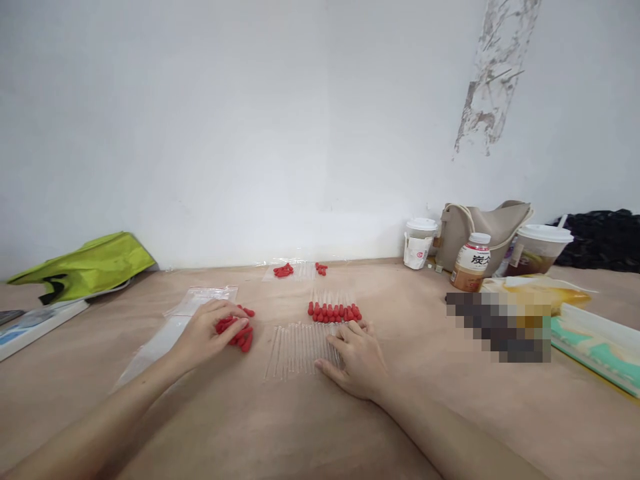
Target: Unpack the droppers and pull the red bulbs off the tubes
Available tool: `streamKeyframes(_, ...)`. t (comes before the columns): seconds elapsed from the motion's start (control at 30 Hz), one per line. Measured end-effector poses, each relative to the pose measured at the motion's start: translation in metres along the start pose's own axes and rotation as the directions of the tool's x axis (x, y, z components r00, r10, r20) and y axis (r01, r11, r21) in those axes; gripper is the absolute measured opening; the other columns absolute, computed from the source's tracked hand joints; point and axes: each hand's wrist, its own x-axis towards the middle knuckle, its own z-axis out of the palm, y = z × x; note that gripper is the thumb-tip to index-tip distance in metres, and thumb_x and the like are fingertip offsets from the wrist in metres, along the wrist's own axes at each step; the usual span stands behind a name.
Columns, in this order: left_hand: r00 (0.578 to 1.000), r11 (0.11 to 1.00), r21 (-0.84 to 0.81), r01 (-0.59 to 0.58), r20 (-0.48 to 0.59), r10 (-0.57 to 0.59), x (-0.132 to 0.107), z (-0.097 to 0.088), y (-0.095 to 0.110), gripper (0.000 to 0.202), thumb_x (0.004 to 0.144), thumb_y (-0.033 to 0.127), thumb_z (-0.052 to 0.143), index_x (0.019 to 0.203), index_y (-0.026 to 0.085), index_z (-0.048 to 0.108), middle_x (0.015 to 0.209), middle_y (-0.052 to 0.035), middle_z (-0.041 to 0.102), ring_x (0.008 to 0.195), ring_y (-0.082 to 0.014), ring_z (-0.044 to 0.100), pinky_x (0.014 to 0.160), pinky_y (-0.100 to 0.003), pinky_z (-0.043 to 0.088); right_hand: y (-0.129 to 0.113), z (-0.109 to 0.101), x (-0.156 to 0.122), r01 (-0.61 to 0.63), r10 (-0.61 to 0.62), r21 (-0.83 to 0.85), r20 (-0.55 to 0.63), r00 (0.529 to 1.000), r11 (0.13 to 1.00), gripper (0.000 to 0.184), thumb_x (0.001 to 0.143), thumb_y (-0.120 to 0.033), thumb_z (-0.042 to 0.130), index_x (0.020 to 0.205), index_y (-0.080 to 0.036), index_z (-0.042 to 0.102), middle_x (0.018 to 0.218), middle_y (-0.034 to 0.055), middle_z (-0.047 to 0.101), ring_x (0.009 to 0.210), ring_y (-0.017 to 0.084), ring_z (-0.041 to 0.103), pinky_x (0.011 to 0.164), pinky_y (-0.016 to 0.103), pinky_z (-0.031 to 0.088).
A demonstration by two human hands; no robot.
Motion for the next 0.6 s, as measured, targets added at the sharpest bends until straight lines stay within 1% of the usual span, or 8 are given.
streamKeyframes(0.07, 0.998, 1.000, -0.024, -0.015, 0.062, 0.016, 0.007, 0.008, 0.015, 0.017, 0.078, 0.028, 0.049, 0.074, 0.021, 0.064, 0.081, -0.0021, 0.064, 0.077, -0.0165, 0.056, 0.076, -0.030, 0.040, 0.001, 0.001, -0.002, -0.006, 0.006, 0.009, -0.037, 0.999, 1.000, 0.029, 0.078, -0.046, 0.049, 0.089, -0.023, 0.062, 0.079, 0.0034, 0.059, 0.077, 0.018, 0.047, 0.078, 0.036, 0.025)
streamKeyframes(0.1, 0.995, 1.000, -0.030, -0.003, 0.096, 0.006, 0.012, 0.013, 0.023, 0.016, 0.077, 0.028, 0.050, 0.073, 0.021, 0.064, 0.081, -0.0018, 0.064, 0.079, -0.0168, 0.056, 0.076, -0.030, 0.040, 0.002, 0.001, -0.004, -0.010, 0.010, 0.012, -0.060, 0.998, 1.000, 0.027, 0.079, -0.044, 0.049, 0.090, -0.023, 0.063, 0.077, 0.0032, 0.060, 0.077, 0.018, 0.047, 0.078, 0.036, 0.024)
streamKeyframes(0.13, 0.992, 0.999, -0.032, 0.021, 0.125, -0.017, 0.018, 0.019, 0.030, 0.015, 0.077, 0.028, 0.051, 0.072, 0.021, 0.064, 0.081, -0.0015, 0.063, 0.081, -0.0172, 0.056, 0.077, -0.030, 0.040, 0.003, 0.001, -0.006, -0.015, 0.016, 0.014, -0.080, 0.997, 1.000, 0.025, 0.080, -0.042, 0.049, 0.089, -0.023, 0.063, 0.075, 0.0029, 0.060, 0.076, 0.018, 0.047, 0.077, 0.036, 0.024)
streamKeyframes(0.2, 0.978, 0.994, -0.015, 0.109, 0.178, -0.105, 0.031, 0.034, 0.044, 0.013, 0.075, 0.029, 0.053, 0.072, 0.021, 0.064, 0.082, -0.0014, 0.064, 0.085, -0.0183, 0.056, 0.078, -0.030, 0.039, 0.004, 0.000, -0.009, -0.027, 0.028, 0.014, -0.113, 0.993, 1.000, 0.022, 0.080, -0.038, 0.049, 0.088, -0.024, 0.064, 0.072, 0.0025, 0.060, 0.075, 0.017, 0.048, 0.076, 0.035, 0.024)
streamKeyframes(0.3, 0.963, 0.984, 0.001, 0.179, 0.203, -0.176, 0.053, 0.061, 0.059, 0.016, 0.074, 0.032, 0.054, 0.069, 0.021, 0.064, 0.080, -0.0021, 0.065, 0.084, -0.0194, 0.057, 0.075, -0.030, 0.039, 0.007, -0.001, -0.012, -0.040, 0.040, 0.007, -0.142, 0.989, 0.999, 0.019, 0.080, -0.036, 0.050, 0.085, -0.024, 0.064, 0.070, 0.0022, 0.060, 0.074, 0.017, 0.049, 0.075, 0.034, 0.023)
streamKeyframes(0.43, 0.931, 0.960, 0.013, 0.281, 0.238, -0.276, 0.077, 0.089, 0.068, 0.025, 0.072, 0.044, 0.055, 0.069, 0.021, 0.063, 0.076, -0.0024, 0.066, 0.078, -0.0202, 0.059, 0.072, -0.031, 0.040, 0.008, -0.002, -0.011, -0.045, 0.044, -0.002, -0.150, 0.988, 0.999, 0.018, 0.080, -0.034, 0.051, 0.084, -0.023, 0.065, 0.069, 0.0015, 0.059, 0.073, 0.015, 0.049, 0.075, 0.033, 0.022)
streamKeyframes(0.5, 0.912, 0.945, 0.019, 0.326, 0.259, -0.320, 0.084, 0.097, 0.071, 0.029, 0.071, 0.048, 0.054, 0.068, 0.021, 0.063, 0.074, -0.0024, 0.067, 0.075, -0.0200, 0.060, 0.072, -0.031, 0.040, 0.008, -0.002, -0.010, -0.052, 0.051, -0.002, -0.154, 0.987, 0.999, 0.017, 0.080, -0.033, 0.051, 0.083, -0.023, 0.065, 0.068, 0.0010, 0.059, 0.072, 0.015, 0.049, 0.075, 0.033, 0.022)
streamKeyframes(0.6, 0.887, 0.930, 0.027, 0.365, 0.293, -0.357, 0.088, 0.101, 0.074, 0.029, 0.070, 0.048, 0.055, 0.064, 0.021, 0.063, 0.068, -0.0020, 0.067, 0.071, -0.0191, 0.061, 0.071, -0.030, 0.040, 0.008, -0.003, -0.009, -0.067, 0.066, -0.001, -0.150, 0.987, 0.998, 0.016, 0.079, -0.033, 0.052, 0.082, -0.024, 0.065, 0.067, 0.0008, 0.058, 0.071, 0.015, 0.048, 0.074, 0.033, 0.023)
